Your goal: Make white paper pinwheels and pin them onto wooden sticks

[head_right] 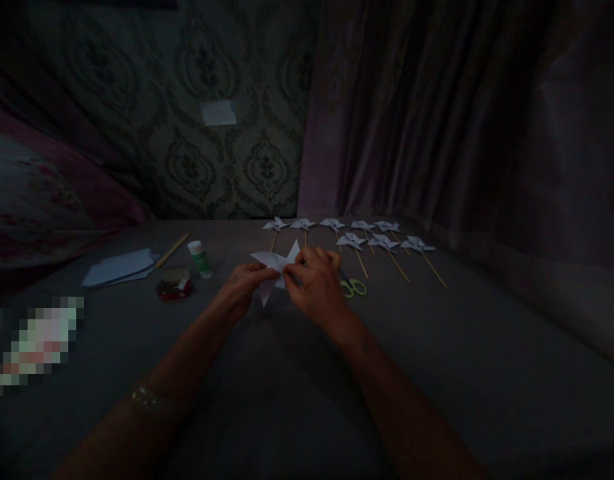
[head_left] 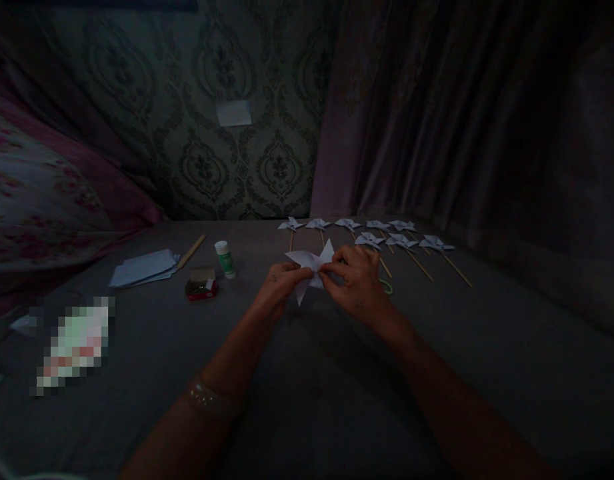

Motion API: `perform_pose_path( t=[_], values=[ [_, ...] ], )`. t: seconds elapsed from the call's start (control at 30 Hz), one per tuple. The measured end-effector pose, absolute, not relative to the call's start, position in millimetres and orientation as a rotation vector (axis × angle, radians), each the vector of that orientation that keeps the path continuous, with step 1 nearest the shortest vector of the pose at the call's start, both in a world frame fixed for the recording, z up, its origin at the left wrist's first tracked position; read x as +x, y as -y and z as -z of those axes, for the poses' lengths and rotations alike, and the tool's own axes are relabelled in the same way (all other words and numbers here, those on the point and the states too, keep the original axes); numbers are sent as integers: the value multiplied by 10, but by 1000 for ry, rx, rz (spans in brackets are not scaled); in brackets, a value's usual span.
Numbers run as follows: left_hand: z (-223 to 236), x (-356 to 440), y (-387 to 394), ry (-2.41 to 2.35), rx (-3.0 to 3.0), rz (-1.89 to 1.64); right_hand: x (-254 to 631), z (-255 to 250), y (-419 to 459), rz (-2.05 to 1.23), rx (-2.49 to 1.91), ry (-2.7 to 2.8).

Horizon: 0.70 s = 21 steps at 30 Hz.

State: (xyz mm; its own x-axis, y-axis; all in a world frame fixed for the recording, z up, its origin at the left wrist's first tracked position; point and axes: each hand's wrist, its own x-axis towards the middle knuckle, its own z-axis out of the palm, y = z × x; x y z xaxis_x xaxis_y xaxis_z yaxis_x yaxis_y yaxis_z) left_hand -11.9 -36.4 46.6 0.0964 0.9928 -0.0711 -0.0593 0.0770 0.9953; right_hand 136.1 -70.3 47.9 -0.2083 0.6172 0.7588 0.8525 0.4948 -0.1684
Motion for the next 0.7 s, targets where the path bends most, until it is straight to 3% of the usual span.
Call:
perform_pose_path(
  t=[0.7],
  values=[
    [-404,-107,325,-1011,1116,-1097,1384,-497,716,407,-1245,2005]
  ],
)
